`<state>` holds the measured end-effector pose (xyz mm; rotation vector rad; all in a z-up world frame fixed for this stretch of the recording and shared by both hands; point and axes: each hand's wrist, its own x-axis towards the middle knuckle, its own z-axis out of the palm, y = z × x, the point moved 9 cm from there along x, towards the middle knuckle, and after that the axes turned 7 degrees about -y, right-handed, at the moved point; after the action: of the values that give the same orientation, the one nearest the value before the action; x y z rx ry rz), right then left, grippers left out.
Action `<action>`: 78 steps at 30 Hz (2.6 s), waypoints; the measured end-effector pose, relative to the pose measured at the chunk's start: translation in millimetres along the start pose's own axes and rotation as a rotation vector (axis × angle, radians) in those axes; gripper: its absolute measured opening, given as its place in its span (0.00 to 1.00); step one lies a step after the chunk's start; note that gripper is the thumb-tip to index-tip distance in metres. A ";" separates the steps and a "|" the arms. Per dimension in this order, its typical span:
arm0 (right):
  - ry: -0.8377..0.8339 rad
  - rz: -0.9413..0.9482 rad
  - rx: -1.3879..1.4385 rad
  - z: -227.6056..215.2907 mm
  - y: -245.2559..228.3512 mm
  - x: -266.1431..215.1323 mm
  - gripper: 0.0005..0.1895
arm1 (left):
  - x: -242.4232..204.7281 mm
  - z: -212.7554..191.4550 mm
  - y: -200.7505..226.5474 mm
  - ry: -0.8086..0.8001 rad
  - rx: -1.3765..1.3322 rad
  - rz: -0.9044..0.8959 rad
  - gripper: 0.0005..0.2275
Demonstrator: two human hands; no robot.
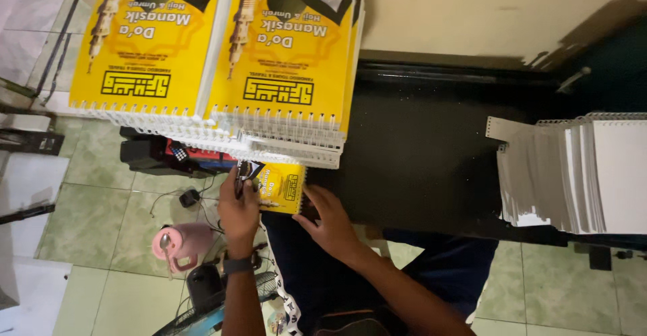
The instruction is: The person takes a stack of white paper sheets and places them inside a yellow spiral-bound cover. They fold the cover over the pages to create a notebook and place it on a growing stack of finished notebooks on the table.
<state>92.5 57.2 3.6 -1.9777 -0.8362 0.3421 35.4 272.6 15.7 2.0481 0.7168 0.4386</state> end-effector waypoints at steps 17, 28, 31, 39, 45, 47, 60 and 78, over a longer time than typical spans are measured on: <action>0.703 0.542 -1.091 -342.7 -38.5 -161.2 0.52 | -38.8 -15.6 65.8 0.450 0.268 0.363 0.16; 0.845 0.223 -1.225 -305.8 -60.2 -192.4 0.24 | -124.6 71.3 127.8 0.305 -0.033 0.495 0.09; 0.918 0.223 -0.944 -284.4 -77.2 -210.5 0.16 | -131.3 97.0 165.5 0.025 -0.172 0.558 0.09; 0.712 0.607 0.448 -178.3 47.5 -184.3 0.16 | -129.8 182.1 184.1 -0.904 -0.758 0.024 0.39; 0.425 0.365 -0.067 -208.8 24.1 -106.7 0.35 | -101.6 179.4 130.3 -0.700 -0.454 0.027 0.27; 0.216 0.221 -0.058 -216.9 11.6 -80.6 0.30 | -105.6 192.8 115.7 -0.775 -0.386 0.005 0.29; 0.013 -0.147 -0.055 -220.6 14.5 -40.1 0.11 | -115.4 203.0 124.6 -0.919 -0.428 -0.095 0.21; -0.011 0.197 0.492 -224.5 95.3 -47.4 0.09 | -106.0 209.2 136.0 -0.922 -0.401 -0.196 0.27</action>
<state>219.3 -153.8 37.5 -1.5959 -0.5016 0.6108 113.0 12.9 14.5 1.5332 0.2206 -0.4403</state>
